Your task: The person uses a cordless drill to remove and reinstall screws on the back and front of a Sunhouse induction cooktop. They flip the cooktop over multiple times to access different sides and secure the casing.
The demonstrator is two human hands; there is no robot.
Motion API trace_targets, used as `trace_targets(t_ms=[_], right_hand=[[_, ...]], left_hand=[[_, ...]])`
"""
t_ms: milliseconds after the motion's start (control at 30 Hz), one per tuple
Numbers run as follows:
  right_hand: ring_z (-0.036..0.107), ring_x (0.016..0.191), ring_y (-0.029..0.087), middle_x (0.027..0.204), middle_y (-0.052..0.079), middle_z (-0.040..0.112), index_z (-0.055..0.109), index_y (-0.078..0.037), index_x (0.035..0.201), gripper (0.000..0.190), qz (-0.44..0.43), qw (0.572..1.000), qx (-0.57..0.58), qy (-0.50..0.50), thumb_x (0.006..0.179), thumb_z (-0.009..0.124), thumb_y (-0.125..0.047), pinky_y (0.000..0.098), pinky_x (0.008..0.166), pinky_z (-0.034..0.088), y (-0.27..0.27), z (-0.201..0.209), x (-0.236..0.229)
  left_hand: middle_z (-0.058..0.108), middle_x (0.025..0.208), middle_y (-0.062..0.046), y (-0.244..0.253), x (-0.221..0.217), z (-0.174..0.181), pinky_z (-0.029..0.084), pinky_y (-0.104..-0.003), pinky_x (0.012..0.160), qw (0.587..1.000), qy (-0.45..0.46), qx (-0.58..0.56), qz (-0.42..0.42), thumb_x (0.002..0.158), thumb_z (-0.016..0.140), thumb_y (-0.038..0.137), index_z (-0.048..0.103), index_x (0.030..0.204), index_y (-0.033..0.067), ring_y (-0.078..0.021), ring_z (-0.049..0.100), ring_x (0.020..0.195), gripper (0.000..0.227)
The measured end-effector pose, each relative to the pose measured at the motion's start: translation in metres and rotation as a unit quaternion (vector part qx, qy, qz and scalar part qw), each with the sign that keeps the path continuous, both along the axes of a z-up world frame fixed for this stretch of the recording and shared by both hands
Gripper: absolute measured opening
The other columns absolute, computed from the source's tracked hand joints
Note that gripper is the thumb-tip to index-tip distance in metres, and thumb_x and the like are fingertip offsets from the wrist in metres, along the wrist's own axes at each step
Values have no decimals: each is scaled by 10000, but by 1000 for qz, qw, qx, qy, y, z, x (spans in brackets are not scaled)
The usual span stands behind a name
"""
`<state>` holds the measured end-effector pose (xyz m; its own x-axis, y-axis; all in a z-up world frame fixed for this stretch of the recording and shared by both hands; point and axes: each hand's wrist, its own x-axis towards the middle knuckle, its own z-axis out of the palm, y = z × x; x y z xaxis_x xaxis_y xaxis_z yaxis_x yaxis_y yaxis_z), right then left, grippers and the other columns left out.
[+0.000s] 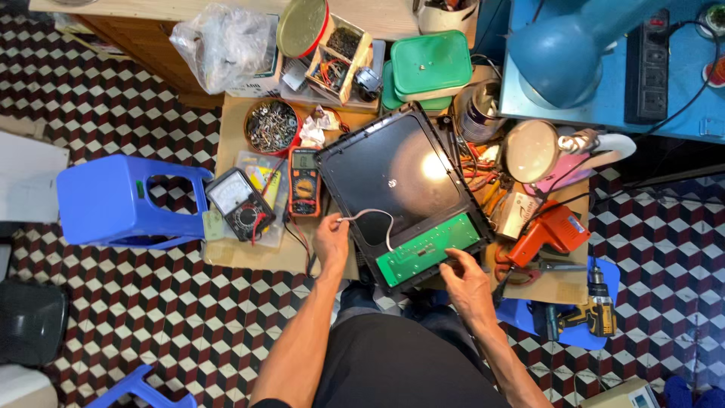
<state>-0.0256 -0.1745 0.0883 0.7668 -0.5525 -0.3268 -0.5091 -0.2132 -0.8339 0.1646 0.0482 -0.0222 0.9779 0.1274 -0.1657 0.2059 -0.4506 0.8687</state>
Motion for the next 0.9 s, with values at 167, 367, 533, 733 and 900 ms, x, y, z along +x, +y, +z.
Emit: trace_targets(t_ms=[167,367,533,733,900], right_hand=[[696,995,287,1151,162,696,635,-42,1284,455,132,951,-221,-172,844,719,-120,373,872,554,58,22,58],[706,973,336,1192,162,680,634,-67,1262,429,139,969,-162,-127,835,677,-50,381,829,571,99,20,127],[660,829,185,916,68,729,737,-58,1134,217,-9,995,-60,-83,966,638,-153,311,733,543,83,3,125],[575,705,79,800,-8,679,760,-55,1126,280,-94,994,23,-43,1000,632,-270,239,641,487,48,1,103],[507,664,68,761,-10,611,762,-102,1196,301,1,999,35,0,978,648,-274,244,577,432,48,11,97]], left_hand=[[765,897,-117,9,-7,74,563,-376,726,993,12,24,-111,893,746,254,752,1017,85,-246,750,817,209],[752,1022,-82,5,4,136,563,-384,777,948,-120,48,-291,882,770,233,745,960,86,-271,722,937,169],[725,1149,-121,13,15,104,560,-366,887,962,-84,-98,-241,861,784,324,663,1192,49,-266,706,1062,447],[689,1186,-106,8,32,15,503,-343,937,950,209,-219,-74,843,774,376,476,1376,29,-210,663,1089,703],[651,1077,-98,-2,30,-1,476,-352,840,945,277,-173,-21,853,763,430,674,1252,41,-181,595,942,564]])
